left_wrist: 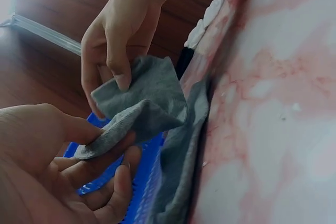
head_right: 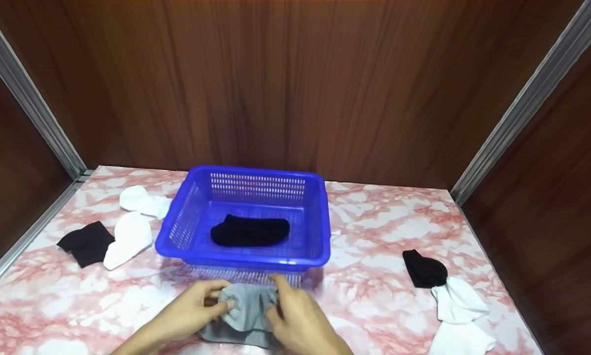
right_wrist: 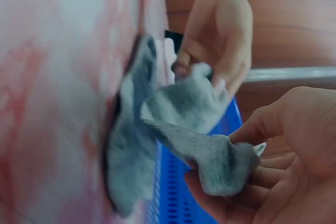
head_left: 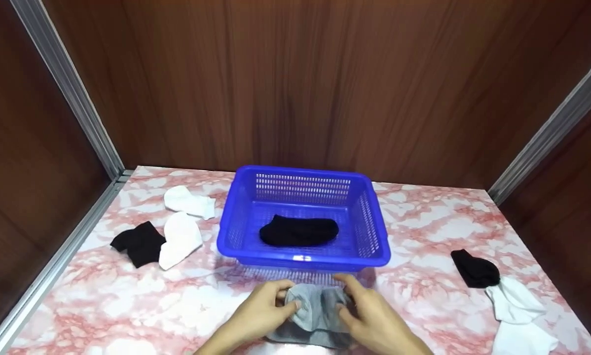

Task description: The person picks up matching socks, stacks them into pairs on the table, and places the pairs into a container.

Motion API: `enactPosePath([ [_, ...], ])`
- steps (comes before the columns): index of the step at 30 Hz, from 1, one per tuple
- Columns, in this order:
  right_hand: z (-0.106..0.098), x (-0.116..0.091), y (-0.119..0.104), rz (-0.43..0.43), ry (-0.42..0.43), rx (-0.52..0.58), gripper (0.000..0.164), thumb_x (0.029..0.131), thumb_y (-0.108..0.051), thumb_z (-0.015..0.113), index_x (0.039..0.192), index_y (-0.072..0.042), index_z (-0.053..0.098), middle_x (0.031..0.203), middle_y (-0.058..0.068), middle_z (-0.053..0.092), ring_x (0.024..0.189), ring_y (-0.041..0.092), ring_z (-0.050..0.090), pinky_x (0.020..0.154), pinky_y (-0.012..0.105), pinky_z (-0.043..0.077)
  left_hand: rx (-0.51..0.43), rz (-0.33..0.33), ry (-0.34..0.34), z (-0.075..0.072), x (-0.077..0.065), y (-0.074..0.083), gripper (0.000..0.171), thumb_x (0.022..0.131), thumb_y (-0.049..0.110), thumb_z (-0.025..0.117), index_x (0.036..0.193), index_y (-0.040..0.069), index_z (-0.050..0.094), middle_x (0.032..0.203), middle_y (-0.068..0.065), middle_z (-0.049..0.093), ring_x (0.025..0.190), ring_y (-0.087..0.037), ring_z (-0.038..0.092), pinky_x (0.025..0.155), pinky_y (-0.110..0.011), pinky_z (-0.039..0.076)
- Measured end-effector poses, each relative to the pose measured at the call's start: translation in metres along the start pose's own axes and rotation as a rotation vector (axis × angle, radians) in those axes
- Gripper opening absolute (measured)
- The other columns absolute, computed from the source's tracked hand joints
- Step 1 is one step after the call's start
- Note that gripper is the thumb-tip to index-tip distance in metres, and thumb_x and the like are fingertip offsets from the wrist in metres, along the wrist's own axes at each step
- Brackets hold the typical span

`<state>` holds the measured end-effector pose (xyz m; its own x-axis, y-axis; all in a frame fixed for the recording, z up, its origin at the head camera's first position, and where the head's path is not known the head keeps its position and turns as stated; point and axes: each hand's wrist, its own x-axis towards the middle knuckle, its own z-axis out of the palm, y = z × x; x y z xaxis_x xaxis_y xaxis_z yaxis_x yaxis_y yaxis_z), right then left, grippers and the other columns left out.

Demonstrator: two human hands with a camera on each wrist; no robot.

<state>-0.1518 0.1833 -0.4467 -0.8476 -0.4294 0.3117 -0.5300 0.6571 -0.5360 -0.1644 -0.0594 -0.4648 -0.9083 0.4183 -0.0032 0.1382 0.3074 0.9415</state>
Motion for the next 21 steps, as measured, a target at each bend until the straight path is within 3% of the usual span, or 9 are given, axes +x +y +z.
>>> enactPosePath([
  [5, -0.013, 0.004, 0.006, 0.083, 0.004, 0.041, 0.048, 0.083, -0.001, 0.068, 0.129, -0.008, 0.054, 0.068, -0.012, 0.051, 0.054, -0.006, 0.046, 0.045, 0.019, 0.043, 0.082, -0.028, -0.067, -0.016, -0.004, 0.004, 0.021, 0.09, 0.017, 0.065, 0.11, 0.01, 0.065, 0.077, 0.001, 0.072, 0.061, -0.008, 0.062, 0.054, -0.021, 0.05],
  [8, -0.015, 0.005, 0.011, 0.141, -0.045, 0.071, 0.048, 0.083, -0.002, 0.068, 0.129, -0.006, 0.054, 0.071, -0.01, 0.054, 0.056, -0.004, 0.049, 0.047, 0.02, 0.045, 0.169, -0.043, -0.115, -0.027, -0.007, 0.003, 0.017, 0.089, 0.017, 0.066, 0.104, 0.009, 0.065, 0.069, 0.006, 0.067, 0.056, -0.007, 0.06, 0.054, -0.022, 0.049],
  [13, -0.009, 0.005, 0.019, 0.169, -0.131, 0.088, 0.046, 0.084, -0.007, 0.071, 0.127, -0.006, 0.056, 0.078, -0.005, 0.062, 0.062, -0.004, 0.054, 0.055, 0.02, 0.048, 0.359, -0.084, -0.158, -0.041, -0.01, -0.002, 0.012, 0.088, 0.02, 0.066, 0.083, 0.009, 0.064, 0.052, 0.013, 0.043, 0.044, -0.003, 0.036, 0.044, -0.021, 0.033],
  [17, 0.001, 0.006, 0.025, 0.193, -0.18, 0.137, 0.045, 0.084, -0.014, 0.075, 0.124, -0.006, 0.057, 0.08, -0.003, 0.061, 0.06, -0.002, 0.053, 0.055, 0.02, 0.047, 0.425, -0.147, -0.191, -0.048, -0.012, -0.004, 0.03, 0.086, 0.017, 0.067, 0.061, 0.016, 0.052, 0.044, 0.013, 0.034, 0.04, -0.003, 0.022, 0.037, -0.019, 0.02],
  [19, 0.006, 0.006, 0.028, 0.219, -0.197, 0.171, 0.048, 0.084, -0.019, 0.076, 0.125, -0.004, 0.056, 0.08, -0.002, 0.061, 0.06, -0.001, 0.053, 0.056, 0.02, 0.047, 0.468, -0.178, -0.192, -0.049, -0.014, -0.005, 0.044, 0.085, 0.018, 0.069, 0.053, 0.02, 0.04, 0.043, 0.013, 0.031, 0.041, -0.004, 0.02, 0.037, -0.019, 0.017],
  [21, 0.011, 0.006, 0.032, 0.245, -0.206, 0.194, 0.051, 0.083, -0.023, 0.078, 0.125, -0.004, 0.056, 0.079, -0.003, 0.06, 0.061, 0.0, 0.053, 0.057, 0.02, 0.046, 0.53, -0.198, -0.174, -0.049, -0.015, -0.005, 0.048, 0.084, 0.021, 0.072, 0.052, 0.021, 0.037, 0.047, 0.012, 0.031, 0.044, -0.006, 0.024, 0.039, -0.021, 0.021],
])
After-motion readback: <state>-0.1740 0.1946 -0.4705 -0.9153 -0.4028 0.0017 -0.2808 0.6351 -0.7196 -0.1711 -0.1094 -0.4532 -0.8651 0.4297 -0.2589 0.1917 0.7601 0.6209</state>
